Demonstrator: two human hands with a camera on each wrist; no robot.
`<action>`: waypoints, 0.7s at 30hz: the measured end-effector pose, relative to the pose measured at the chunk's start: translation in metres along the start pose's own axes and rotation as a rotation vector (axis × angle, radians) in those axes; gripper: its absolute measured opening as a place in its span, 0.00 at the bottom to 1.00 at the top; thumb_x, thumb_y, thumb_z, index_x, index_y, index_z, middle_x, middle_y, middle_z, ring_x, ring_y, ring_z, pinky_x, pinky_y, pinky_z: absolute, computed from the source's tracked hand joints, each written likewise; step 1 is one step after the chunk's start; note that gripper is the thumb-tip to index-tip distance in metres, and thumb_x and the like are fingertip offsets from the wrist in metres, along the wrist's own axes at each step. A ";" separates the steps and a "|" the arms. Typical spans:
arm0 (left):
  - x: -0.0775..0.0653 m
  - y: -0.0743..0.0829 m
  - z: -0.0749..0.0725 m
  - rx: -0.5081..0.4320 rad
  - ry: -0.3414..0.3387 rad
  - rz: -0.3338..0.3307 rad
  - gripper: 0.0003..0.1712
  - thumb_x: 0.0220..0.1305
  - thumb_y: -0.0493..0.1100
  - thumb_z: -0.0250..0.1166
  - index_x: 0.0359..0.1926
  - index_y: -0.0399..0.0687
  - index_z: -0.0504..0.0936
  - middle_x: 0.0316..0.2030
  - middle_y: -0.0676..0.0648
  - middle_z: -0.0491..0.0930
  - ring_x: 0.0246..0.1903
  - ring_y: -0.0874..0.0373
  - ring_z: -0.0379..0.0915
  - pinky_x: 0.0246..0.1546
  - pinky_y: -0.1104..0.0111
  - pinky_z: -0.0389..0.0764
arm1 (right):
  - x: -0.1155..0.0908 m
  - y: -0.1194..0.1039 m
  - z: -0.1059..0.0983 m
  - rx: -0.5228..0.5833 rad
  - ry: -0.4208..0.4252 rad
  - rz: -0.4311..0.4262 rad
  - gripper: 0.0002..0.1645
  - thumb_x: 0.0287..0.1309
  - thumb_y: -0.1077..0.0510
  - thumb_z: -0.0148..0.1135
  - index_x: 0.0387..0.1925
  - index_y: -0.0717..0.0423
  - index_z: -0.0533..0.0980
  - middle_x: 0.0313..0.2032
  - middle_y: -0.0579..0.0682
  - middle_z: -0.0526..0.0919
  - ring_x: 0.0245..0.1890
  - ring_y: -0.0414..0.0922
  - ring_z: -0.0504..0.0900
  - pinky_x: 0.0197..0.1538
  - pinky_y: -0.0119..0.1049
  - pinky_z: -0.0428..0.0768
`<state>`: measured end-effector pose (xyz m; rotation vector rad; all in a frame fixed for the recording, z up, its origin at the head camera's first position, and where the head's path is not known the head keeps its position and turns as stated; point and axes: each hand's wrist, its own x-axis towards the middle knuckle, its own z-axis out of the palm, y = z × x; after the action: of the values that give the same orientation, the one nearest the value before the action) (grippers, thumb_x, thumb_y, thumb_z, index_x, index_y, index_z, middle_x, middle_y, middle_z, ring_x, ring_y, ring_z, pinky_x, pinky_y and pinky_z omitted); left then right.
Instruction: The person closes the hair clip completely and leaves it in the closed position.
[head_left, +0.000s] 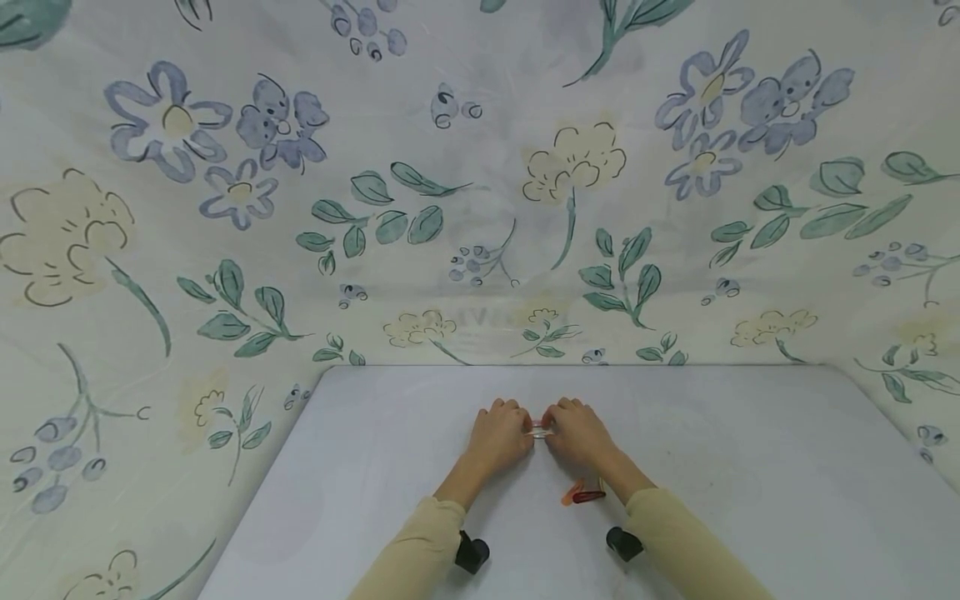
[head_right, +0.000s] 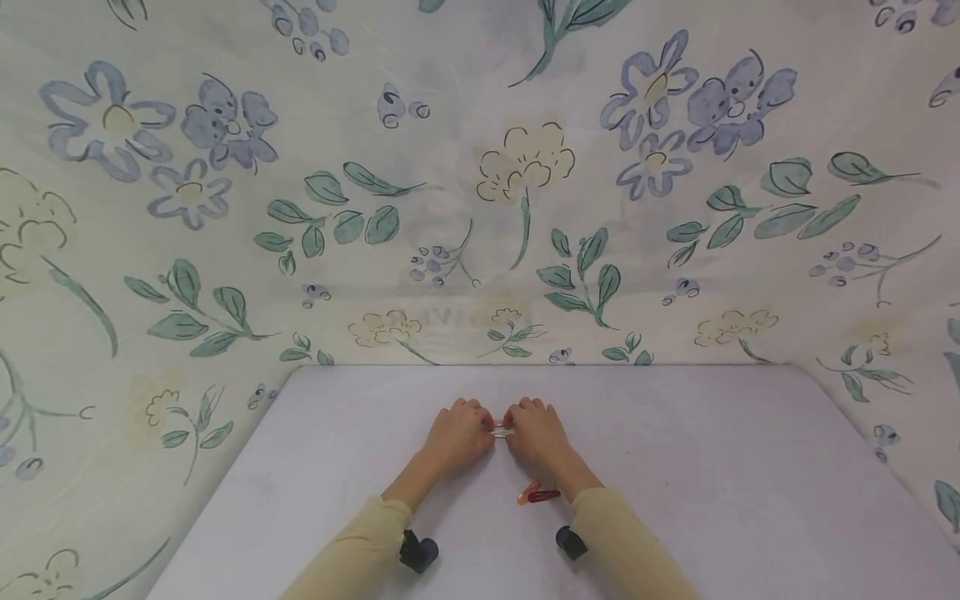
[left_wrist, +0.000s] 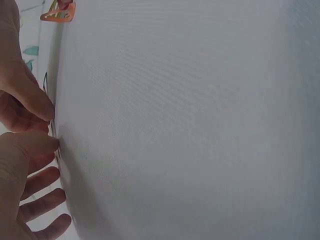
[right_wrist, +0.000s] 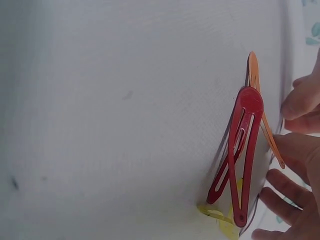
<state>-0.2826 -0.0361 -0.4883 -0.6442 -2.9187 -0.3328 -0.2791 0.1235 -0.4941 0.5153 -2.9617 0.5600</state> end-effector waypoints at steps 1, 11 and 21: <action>0.000 0.000 0.000 -0.003 0.002 -0.002 0.06 0.54 0.45 0.72 0.33 0.50 0.87 0.34 0.51 0.81 0.39 0.53 0.75 0.38 0.55 0.77 | 0.000 0.001 0.001 0.009 -0.010 0.008 0.09 0.52 0.61 0.71 0.36 0.55 0.81 0.38 0.51 0.80 0.43 0.50 0.77 0.54 0.50 0.74; -0.005 0.000 0.002 -0.036 0.042 -0.011 0.11 0.54 0.46 0.72 0.38 0.49 0.86 0.36 0.51 0.82 0.41 0.54 0.75 0.38 0.57 0.76 | -0.010 0.004 -0.007 0.045 -0.020 0.025 0.12 0.55 0.61 0.70 0.42 0.54 0.81 0.44 0.51 0.82 0.52 0.53 0.79 0.63 0.53 0.71; -0.015 0.003 -0.006 -0.141 0.093 0.004 0.11 0.56 0.45 0.70 0.41 0.48 0.85 0.40 0.48 0.83 0.43 0.51 0.76 0.41 0.55 0.77 | -0.029 0.018 -0.023 0.218 0.039 0.109 0.13 0.59 0.59 0.67 0.46 0.52 0.80 0.46 0.48 0.80 0.51 0.48 0.79 0.56 0.47 0.78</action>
<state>-0.2672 -0.0411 -0.4847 -0.6352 -2.8239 -0.5569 -0.2573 0.1566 -0.4824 0.3561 -2.9212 0.8996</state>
